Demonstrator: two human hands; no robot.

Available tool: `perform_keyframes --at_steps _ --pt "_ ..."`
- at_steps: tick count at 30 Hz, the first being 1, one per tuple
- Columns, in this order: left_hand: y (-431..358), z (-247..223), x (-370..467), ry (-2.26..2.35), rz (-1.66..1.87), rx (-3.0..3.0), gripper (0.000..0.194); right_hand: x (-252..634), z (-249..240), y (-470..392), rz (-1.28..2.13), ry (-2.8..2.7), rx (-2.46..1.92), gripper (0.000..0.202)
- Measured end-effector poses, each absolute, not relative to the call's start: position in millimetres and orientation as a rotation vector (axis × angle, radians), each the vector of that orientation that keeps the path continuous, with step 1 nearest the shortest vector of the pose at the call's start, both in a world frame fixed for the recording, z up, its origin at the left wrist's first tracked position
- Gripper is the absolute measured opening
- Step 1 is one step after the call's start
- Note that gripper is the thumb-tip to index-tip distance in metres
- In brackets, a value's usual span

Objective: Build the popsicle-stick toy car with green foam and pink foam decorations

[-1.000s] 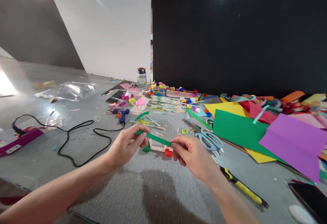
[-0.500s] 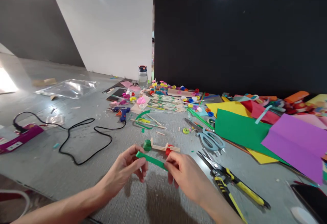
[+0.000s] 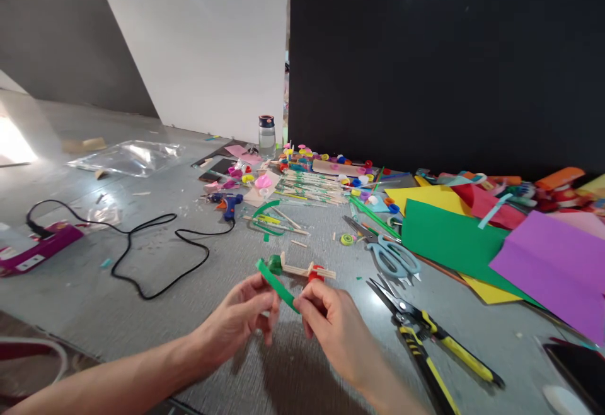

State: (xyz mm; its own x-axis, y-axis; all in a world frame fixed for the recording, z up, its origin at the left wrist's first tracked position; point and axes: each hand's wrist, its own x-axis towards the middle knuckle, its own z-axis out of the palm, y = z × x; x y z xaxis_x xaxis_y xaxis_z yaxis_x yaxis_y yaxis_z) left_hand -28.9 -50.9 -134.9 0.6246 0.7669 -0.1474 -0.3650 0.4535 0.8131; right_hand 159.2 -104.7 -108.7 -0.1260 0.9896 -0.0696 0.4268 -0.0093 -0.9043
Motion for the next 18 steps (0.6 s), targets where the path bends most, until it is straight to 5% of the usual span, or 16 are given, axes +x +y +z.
perform_keyframes --at_steps 9,18 --pt "-49 -143 -23 0.763 0.671 1.069 0.046 179 -101 -98 0.857 -1.691 -1.548 0.035" --pt "-50 -146 -26 0.881 0.501 1.098 0.036 212 -108 -49 0.559 -1.959 -1.551 0.013"
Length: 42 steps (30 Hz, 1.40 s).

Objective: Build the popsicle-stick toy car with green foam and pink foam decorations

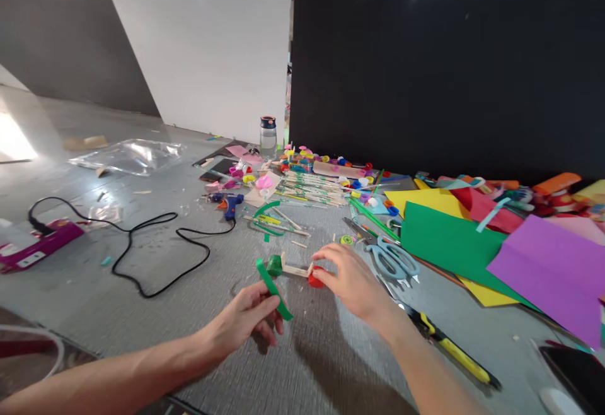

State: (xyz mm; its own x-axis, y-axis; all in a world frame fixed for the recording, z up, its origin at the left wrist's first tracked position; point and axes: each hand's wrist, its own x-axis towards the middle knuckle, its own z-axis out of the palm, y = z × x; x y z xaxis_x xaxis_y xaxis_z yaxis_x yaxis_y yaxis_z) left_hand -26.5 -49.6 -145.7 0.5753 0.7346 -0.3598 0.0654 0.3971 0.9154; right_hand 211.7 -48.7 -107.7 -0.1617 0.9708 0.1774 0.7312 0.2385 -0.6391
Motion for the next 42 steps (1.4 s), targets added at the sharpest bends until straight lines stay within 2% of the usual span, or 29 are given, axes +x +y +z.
perform_keyframes --at_steps 5,14,23,28,36,42 --pt "-46 -146 -30 0.906 0.505 1.071 0.04 199 -108 -44 0.521 -2.056 -1.534 0.004" --pt "-40 -140 -34 0.826 0.594 1.172 0.034 173 -101 -80 0.471 -2.053 -1.619 0.012" --pt "-23 -117 -37 0.812 0.585 1.447 0.021 173 -88 -94 0.683 -1.895 -1.554 0.014" --pt "-15 -100 -23 0.762 0.542 1.769 0.021 173 -84 -82 0.968 -1.691 -1.409 0.017" --pt "-6 -114 -7 0.744 0.515 1.788 0.02 173 -102 -66 1.23 -1.506 -1.263 0.032" --pt "-6 -115 -7 0.748 0.56 1.834 0.013 176 -107 -60 1.216 -1.49 -1.271 0.034"
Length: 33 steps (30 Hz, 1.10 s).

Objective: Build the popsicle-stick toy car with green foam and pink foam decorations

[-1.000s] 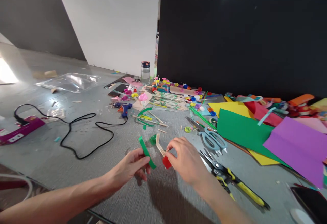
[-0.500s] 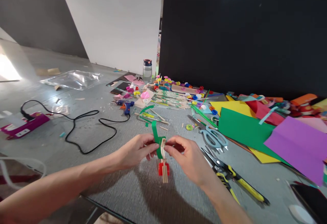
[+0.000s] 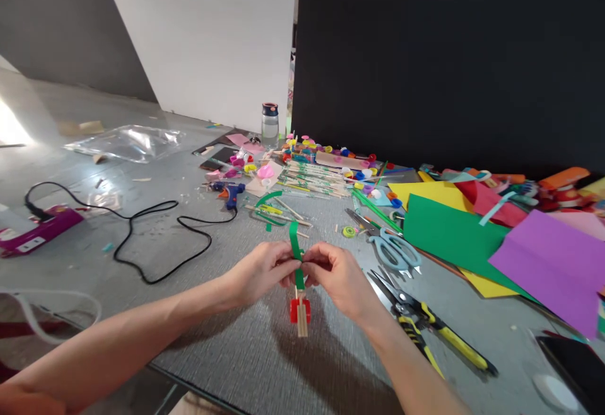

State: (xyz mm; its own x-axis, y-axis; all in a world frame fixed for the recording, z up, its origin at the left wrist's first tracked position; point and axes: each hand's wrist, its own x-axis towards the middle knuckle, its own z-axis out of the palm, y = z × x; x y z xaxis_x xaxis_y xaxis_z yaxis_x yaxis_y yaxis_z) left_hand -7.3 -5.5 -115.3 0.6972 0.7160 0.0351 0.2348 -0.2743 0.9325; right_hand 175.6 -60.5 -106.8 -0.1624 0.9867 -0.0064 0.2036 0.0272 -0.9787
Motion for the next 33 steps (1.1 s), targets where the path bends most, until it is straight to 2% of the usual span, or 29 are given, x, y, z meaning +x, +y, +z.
perform_keyframes --at_steps 7,12,16,20,22,24,28,33 --pt "-4 -101 -14 0.671 0.773 1.808 0.02 175 -95 -62 1.119 -1.578 -1.301 0.019" --pt "-4 -104 -18 0.66 0.894 1.677 0.023 168 -89 -62 1.056 -1.702 -1.339 0.022" --pt "-4 -105 -25 0.529 0.884 1.458 0.019 164 -83 -60 0.864 -1.798 -1.379 0.022" --pt "-2 -101 -32 0.386 0.819 1.272 0.031 167 -78 -55 0.623 -1.889 -1.407 0.02" --pt "3 -99 -34 0.444 0.847 1.235 0.035 173 -78 -54 0.532 -1.887 -1.444 0.021" --pt "11 -98 -35 0.57 0.905 1.276 0.029 182 -81 -54 0.478 -1.86 -1.521 0.022" --pt "31 -106 -38 0.788 0.951 1.518 0.012 199 -102 -55 0.573 -1.874 -1.736 0.026" --pt "50 -129 -41 0.912 0.727 1.656 0.029 194 -140 -54 0.827 -1.944 -1.816 0.037"
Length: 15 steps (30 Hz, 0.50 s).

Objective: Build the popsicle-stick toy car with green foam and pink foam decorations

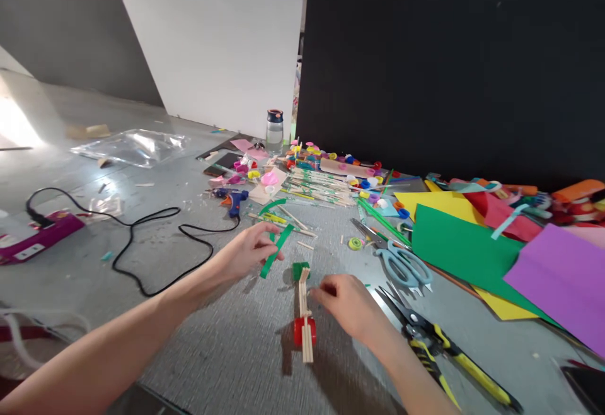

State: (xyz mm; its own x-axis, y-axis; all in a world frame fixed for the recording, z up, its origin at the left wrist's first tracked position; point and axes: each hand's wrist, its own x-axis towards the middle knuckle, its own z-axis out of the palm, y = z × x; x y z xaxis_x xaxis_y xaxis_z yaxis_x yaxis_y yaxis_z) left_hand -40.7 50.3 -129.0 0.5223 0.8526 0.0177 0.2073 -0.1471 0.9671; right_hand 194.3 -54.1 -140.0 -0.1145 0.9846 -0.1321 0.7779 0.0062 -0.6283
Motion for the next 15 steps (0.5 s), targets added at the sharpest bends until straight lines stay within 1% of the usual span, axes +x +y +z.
perform_keyframes --at_steps 2,4,5,10,15 --pt "54 -133 -41 0.908 0.696 1.633 0.021 191 -149 -53 0.897 -1.939 -1.793 0.04" --pt "54 -132 -41 0.901 0.697 1.608 0.011 192 -149 -51 0.923 -1.897 -1.759 0.039" --pt "54 -130 -40 0.895 0.708 1.592 0.01 194 -146 -51 0.918 -1.862 -1.739 0.038" --pt "38 -112 -35 0.809 0.752 1.506 0.018 194 -108 -51 0.84 -1.627 -1.579 0.034" --pt "12 -106 -29 0.651 0.694 1.453 0.021 158 -77 -45 0.881 -1.614 -1.353 0.023"
